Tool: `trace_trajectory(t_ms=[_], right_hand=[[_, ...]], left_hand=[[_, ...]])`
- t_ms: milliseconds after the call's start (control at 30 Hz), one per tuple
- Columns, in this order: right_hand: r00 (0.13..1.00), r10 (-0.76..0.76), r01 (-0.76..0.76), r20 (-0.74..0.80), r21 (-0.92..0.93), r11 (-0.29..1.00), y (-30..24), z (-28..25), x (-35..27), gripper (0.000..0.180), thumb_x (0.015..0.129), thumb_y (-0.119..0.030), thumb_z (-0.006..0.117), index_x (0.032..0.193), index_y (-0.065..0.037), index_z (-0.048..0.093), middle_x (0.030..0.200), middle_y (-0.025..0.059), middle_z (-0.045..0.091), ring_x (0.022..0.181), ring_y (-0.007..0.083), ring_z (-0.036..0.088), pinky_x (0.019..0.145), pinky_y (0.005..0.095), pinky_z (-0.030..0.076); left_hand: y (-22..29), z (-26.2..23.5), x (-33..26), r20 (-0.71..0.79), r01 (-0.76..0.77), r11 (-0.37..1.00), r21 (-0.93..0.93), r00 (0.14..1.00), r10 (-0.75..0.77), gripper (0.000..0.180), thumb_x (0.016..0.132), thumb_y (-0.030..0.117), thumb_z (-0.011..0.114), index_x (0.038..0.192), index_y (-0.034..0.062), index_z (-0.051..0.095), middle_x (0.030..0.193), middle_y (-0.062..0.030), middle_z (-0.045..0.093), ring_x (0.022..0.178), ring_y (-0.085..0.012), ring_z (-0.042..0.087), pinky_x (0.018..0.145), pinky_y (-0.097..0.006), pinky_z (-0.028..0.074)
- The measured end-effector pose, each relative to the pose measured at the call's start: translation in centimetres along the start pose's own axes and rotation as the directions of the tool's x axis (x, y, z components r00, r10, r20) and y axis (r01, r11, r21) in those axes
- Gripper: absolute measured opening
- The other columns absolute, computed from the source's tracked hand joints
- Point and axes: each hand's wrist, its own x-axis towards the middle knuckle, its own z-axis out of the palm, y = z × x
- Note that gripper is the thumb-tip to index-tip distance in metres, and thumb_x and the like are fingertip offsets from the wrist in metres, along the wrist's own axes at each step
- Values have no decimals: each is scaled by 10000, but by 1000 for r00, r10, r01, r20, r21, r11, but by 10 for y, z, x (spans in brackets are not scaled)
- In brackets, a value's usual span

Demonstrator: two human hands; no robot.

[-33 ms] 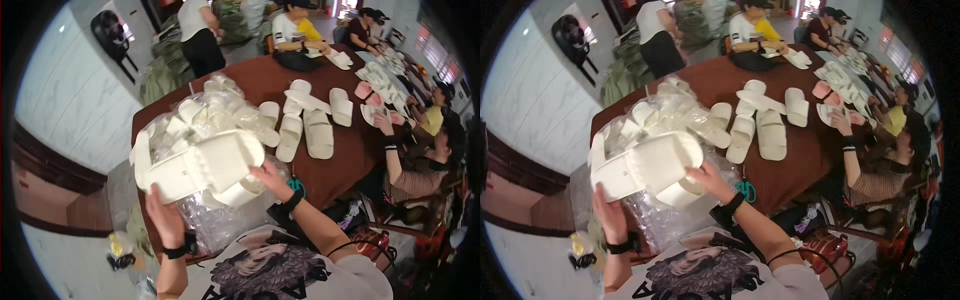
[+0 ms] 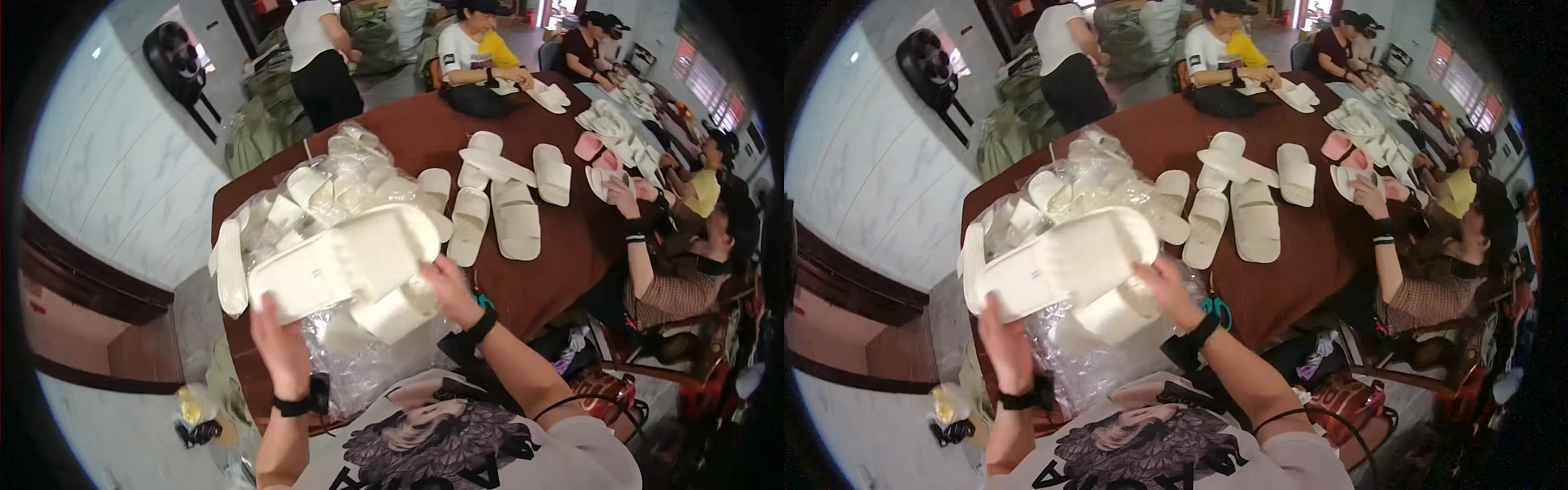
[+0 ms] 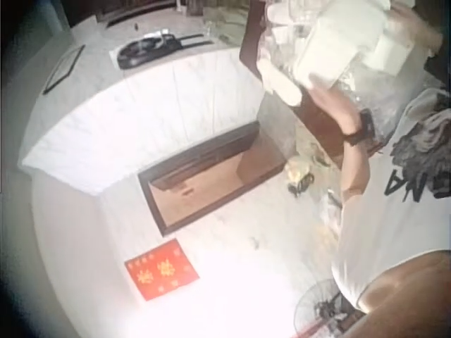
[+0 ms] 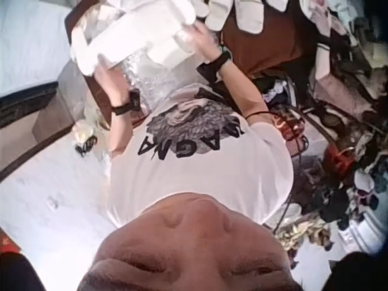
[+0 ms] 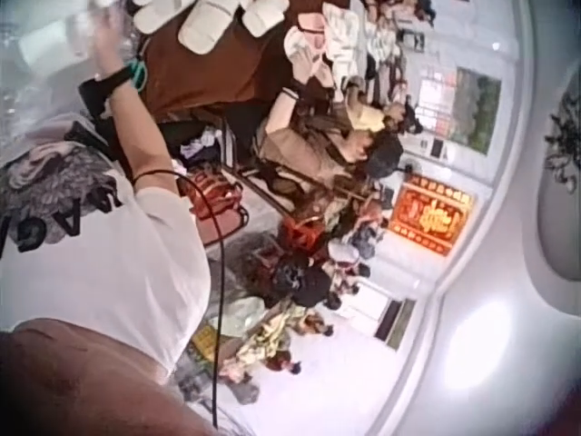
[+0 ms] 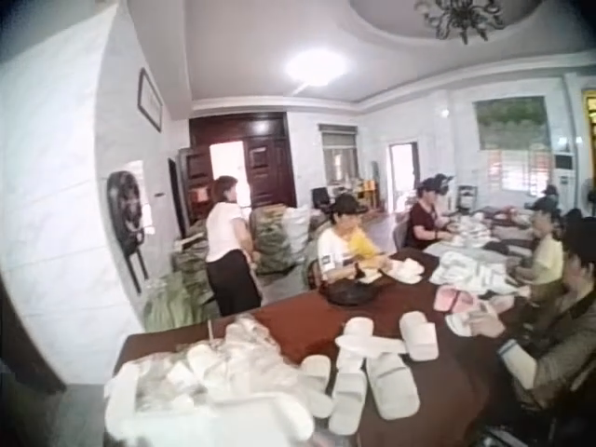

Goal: Packaging and sorting foam slippers into plastic bags at a manufacturing assembly station.

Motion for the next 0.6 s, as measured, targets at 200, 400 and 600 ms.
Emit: trace_trajectory(t_ms=[200, 400, 600], right_hand=[[876, 13, -1, -483, 25, 1000, -70, -114, 13, 299, 932, -230, 578, 1121, 2, 584, 1007, 49, 639, 881, 146, 620, 794, 307, 510], [765, -165, 227, -623, 21, 974, -111, -233, 32, 378, 940, -244, 574, 1241, -24, 513, 1152, 86, 587, 1036, 188, 578, 889, 346, 475], [345, -441, 59, -828, -450, 891, -32, -266, 31, 355, 970, -202, 531, 1262, 0, 525, 1293, 100, 535, 1184, 192, 508, 1001, 337, 397]], left_hand=[[-51, 74, 42, 381, 205, 973, 108, 895, -230, 327, 976, 215, 519, 1247, 34, 539, 1191, -52, 557, 1092, -161, 534, 957, -333, 426], [-142, 34, 150, 242, 62, 940, 337, 959, -150, 306, 929, 218, 575, 1189, 57, 594, 1111, -15, 588, 1034, -126, 531, 866, -301, 411], [-193, 75, 147, 407, 333, 898, 287, 806, -429, 347, 904, 212, 624, 1231, 100, 590, 1129, -29, 589, 1047, -134, 525, 901, -309, 410]])
